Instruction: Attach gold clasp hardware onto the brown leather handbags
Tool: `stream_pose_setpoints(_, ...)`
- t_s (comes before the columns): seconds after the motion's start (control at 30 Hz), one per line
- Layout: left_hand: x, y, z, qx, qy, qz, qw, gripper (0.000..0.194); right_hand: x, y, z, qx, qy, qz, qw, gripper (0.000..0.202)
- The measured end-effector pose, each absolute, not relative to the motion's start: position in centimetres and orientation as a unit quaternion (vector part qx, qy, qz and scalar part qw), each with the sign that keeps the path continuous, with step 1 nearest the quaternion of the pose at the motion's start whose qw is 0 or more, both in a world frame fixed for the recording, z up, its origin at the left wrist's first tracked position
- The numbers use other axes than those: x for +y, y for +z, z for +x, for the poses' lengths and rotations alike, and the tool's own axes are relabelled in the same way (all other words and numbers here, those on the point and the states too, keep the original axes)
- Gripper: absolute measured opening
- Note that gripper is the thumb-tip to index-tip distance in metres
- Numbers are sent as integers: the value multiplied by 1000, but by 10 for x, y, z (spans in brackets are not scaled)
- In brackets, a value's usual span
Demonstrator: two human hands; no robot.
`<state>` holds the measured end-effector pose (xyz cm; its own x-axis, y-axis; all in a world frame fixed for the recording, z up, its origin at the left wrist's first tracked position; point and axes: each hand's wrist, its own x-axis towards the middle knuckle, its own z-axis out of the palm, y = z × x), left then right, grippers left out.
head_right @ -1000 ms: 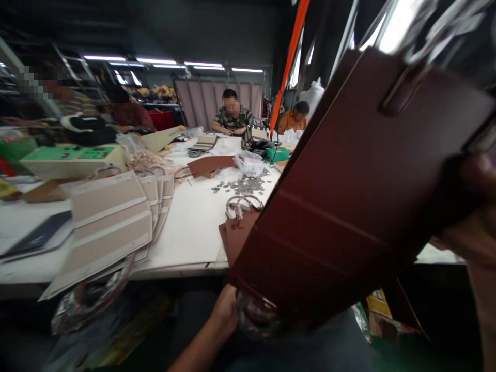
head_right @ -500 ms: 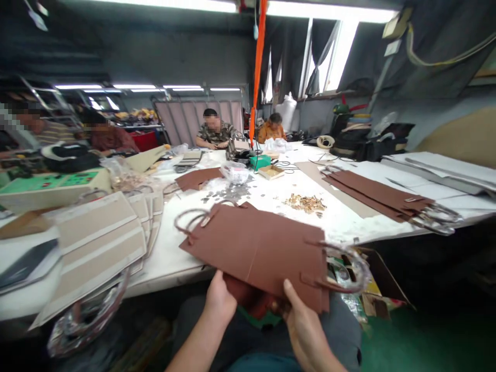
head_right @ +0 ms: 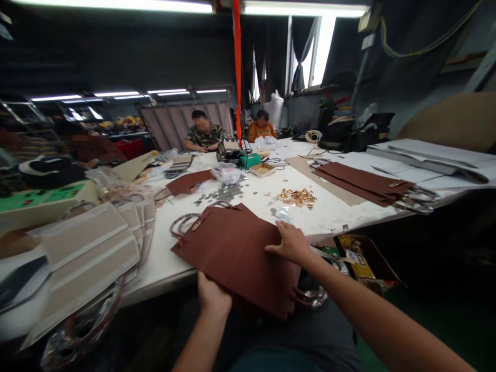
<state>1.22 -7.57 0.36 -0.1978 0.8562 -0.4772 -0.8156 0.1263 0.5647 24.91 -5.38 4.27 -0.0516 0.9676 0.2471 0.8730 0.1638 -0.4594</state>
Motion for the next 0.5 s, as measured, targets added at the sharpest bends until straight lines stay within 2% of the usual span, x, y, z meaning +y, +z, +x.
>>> stream_pose_setpoints(0.1, -72, 2, 9, 430, 664, 35, 611, 69, -45, -4, 251, -719, 94, -642, 249, 90)
stream_pose_setpoints(0.23, -71, 0, 5, 447, 662, 8, 601, 79, -69, -45, 244, -662, 87, -659, 345, 85)
stream_pose_setpoints(0.33, -77, -1, 7, 438, 655, 34, 614, 77, -73, -48, 243, -661, 95, -641, 379, 73)
stream_pose_setpoints(0.4, -79, -2, 7, 447, 659, 61, 601, 70, -73, -43, 239, -658, 87, -626, 409, 72)
stream_pose_setpoints(0.5, -77, -1, -1, 450, 670, 69, 587, 69, -84, -32, 225, -670, 48, -590, 448, 73)
